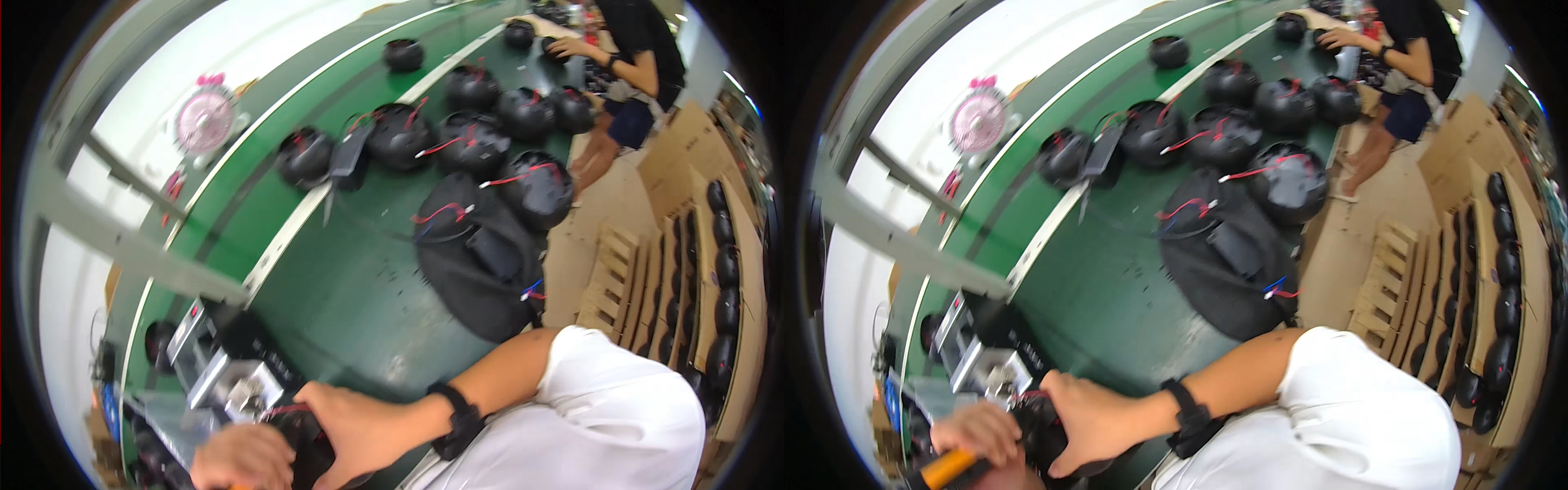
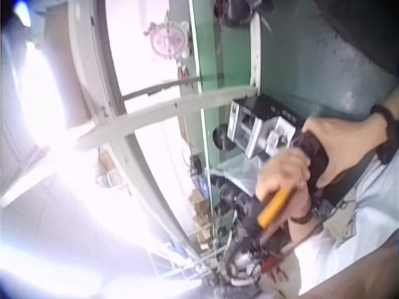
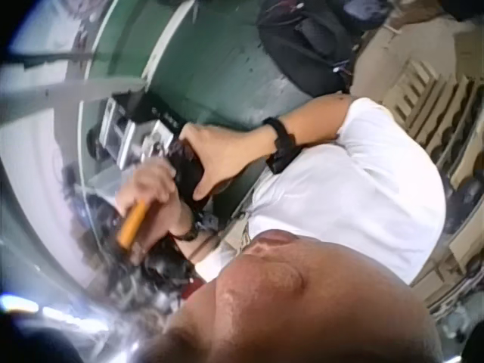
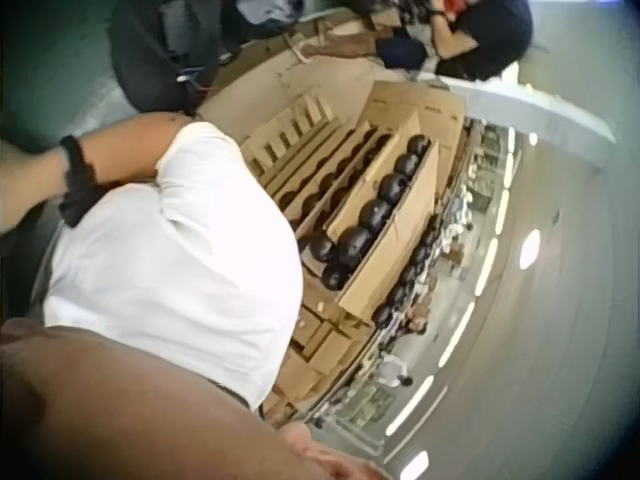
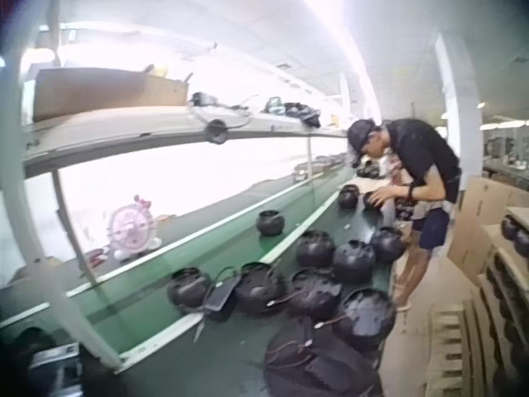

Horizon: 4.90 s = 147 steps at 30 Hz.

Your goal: Assemble plastic housings for electronics using an electric screwdriver on a factory assembly line.

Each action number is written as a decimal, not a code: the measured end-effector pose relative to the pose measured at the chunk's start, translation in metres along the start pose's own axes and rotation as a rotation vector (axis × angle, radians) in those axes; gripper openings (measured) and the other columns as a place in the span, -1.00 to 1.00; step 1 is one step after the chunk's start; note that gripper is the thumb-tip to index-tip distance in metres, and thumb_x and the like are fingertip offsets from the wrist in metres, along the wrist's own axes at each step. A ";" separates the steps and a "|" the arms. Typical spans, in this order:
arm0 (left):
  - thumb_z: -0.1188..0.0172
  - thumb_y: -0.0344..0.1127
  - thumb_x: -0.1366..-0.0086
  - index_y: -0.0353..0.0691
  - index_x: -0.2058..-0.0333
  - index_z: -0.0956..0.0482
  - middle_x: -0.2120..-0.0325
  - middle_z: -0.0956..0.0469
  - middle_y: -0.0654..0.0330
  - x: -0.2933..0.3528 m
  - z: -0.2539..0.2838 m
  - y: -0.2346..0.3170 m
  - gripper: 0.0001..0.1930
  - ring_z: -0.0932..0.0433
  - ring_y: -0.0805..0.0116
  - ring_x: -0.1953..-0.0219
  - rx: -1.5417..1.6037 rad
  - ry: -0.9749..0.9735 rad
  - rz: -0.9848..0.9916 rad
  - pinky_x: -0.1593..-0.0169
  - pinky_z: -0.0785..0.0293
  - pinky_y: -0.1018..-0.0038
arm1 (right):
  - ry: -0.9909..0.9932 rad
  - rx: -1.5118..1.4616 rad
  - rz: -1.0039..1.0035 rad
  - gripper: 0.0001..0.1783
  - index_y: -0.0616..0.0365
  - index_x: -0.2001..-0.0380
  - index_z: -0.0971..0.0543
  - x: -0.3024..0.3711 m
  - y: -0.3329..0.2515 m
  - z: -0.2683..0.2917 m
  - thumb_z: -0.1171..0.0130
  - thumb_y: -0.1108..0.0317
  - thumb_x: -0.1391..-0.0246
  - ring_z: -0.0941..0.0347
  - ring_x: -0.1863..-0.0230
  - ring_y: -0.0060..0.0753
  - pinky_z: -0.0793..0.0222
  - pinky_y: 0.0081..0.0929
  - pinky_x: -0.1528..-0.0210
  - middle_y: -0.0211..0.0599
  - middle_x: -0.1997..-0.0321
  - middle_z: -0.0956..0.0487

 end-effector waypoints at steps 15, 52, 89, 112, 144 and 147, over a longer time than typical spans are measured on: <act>0.30 0.73 -0.11 -0.19 0.22 -0.43 0.66 -0.31 0.35 -0.008 0.076 -0.016 -0.05 -0.28 0.45 0.63 -0.244 0.696 0.337 0.48 -0.28 0.50 | -0.039 0.196 0.413 0.01 0.03 -0.22 -0.35 0.004 0.010 0.032 -0.61 0.02 0.31 -0.25 -0.30 0.17 -0.27 -0.12 -0.28 0.13 -0.33 -0.17; -0.17 0.24 -0.32 -0.21 0.37 -0.40 0.71 -0.44 0.30 0.020 -0.022 0.010 -0.46 -0.46 0.44 0.73 0.287 -0.011 0.135 0.62 -0.42 0.55 | -0.043 0.138 0.532 0.25 -0.10 -0.28 -0.33 0.001 0.029 0.021 -0.71 0.19 0.66 -0.12 -0.32 0.26 -0.17 -0.01 -0.32 0.13 -0.33 -0.12; 0.18 0.70 -0.10 -0.20 0.19 -0.41 0.67 -0.31 0.39 -0.004 0.062 -0.002 -0.08 -0.28 0.51 0.67 -0.058 0.537 0.431 0.49 -0.24 0.49 | 0.020 0.184 0.338 0.14 0.05 -0.28 -0.32 -0.006 0.028 0.049 -0.65 0.03 0.44 -0.19 -0.35 0.04 -0.20 -0.16 -0.33 0.04 -0.29 -0.24; 0.11 0.65 -0.13 -0.25 0.22 -0.51 0.60 -0.44 0.24 0.016 0.044 0.004 -0.10 -0.35 0.36 0.61 0.489 0.327 0.552 0.42 -0.28 0.44 | 0.030 0.166 0.476 0.00 0.01 -0.14 -0.41 0.008 0.021 0.027 -0.57 0.09 0.52 -0.21 -0.25 0.17 -0.19 -0.09 -0.29 0.05 -0.27 -0.21; -0.07 0.19 -0.40 -0.21 0.42 -0.45 0.73 -0.48 0.28 0.082 0.037 0.033 -0.49 -0.48 0.40 0.72 0.396 0.295 -0.049 0.59 -0.44 0.49 | -0.326 1.559 0.130 0.02 -0.15 -0.16 -0.48 -0.296 -0.033 0.217 -0.63 0.00 0.54 -0.22 -0.32 0.11 -0.26 0.13 -0.23 -0.14 -0.30 -0.32; -0.24 0.04 -0.34 -0.22 0.42 -0.48 0.71 -0.50 0.28 0.080 0.041 0.034 -0.60 -0.49 0.39 0.72 0.397 0.300 -0.053 0.57 -0.46 0.48 | -0.361 1.731 -0.032 -0.12 -0.11 -0.15 -0.54 -0.335 -0.003 0.197 -0.54 -0.02 0.37 -0.17 -0.37 0.13 -0.17 0.30 -0.28 -0.10 -0.34 -0.32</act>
Point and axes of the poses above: each hand's wrist, its own x-axis away from the middle knuckle, its own z-axis out of the back of the hand, y = z × x, the point moved 1 cm from there along -x, towards the middle knuckle
